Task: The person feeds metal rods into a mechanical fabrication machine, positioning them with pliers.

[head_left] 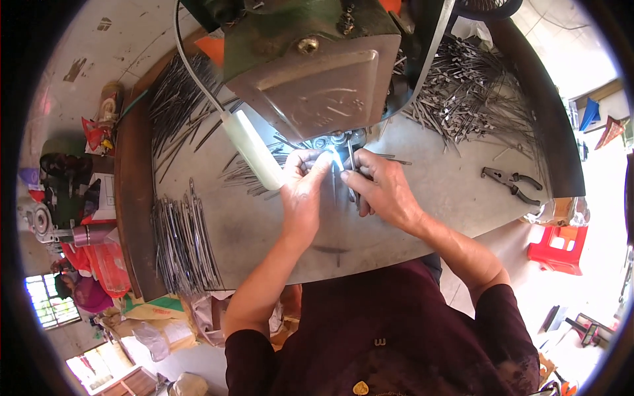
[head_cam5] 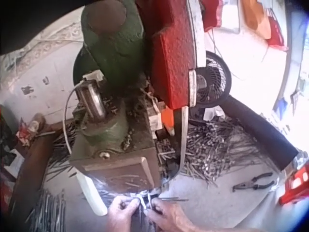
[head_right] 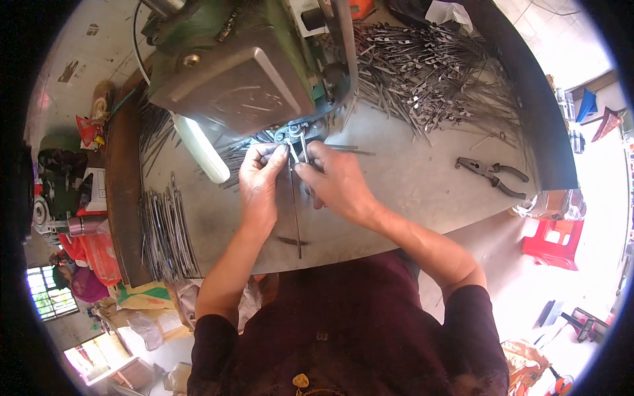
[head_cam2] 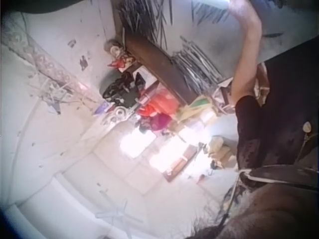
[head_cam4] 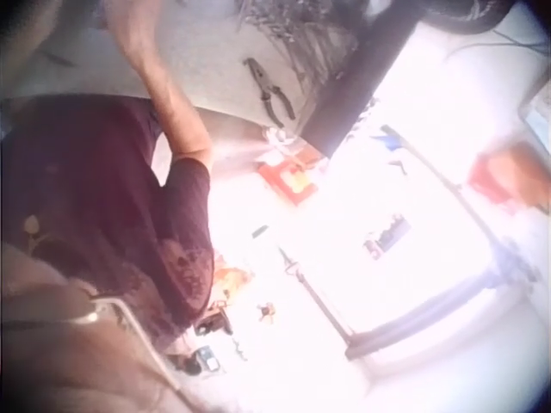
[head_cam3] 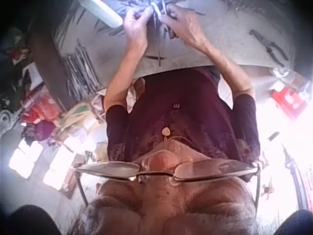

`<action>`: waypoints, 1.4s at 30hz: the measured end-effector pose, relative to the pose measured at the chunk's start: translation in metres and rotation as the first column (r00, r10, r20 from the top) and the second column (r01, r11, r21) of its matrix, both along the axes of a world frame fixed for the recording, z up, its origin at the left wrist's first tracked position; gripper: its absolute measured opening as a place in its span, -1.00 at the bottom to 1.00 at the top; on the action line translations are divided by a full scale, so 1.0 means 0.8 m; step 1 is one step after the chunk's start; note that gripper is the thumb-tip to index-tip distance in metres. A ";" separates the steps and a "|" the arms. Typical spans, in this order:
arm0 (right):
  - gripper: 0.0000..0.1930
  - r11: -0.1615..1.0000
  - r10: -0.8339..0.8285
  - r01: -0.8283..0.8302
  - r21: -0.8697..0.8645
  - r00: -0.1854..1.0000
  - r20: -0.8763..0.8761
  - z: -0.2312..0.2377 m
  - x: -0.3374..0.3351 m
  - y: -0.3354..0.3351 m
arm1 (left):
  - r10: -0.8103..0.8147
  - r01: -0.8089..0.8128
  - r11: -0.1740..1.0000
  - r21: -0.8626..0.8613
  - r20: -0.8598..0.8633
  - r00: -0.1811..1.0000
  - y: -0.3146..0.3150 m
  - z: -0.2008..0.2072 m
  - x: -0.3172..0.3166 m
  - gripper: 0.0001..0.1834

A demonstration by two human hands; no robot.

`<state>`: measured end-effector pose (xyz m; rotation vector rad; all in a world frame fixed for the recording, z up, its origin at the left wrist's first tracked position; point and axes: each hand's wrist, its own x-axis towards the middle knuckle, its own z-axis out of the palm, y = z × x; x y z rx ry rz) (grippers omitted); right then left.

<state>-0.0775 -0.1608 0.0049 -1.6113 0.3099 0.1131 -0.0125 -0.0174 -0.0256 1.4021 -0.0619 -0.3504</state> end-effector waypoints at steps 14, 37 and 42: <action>-0.81 0.992 -0.104 0.109 -0.061 0.991 0.079 -0.003 0.003 -0.008 | 0.002 -0.003 0.997 -0.072 -0.018 1.000 -0.020 0.011 0.004 -0.78; -0.68 0.994 0.002 0.009 0.108 0.994 -0.106 0.009 0.017 -0.033 | -0.139 0.141 0.986 0.091 -0.031 0.990 -0.021 0.040 0.012 -0.78; -0.72 0.965 -0.040 0.033 0.259 0.999 0.018 -0.015 0.013 -0.017 | -0.093 0.104 0.988 0.113 -0.098 0.991 0.000 0.024 -0.023 -0.78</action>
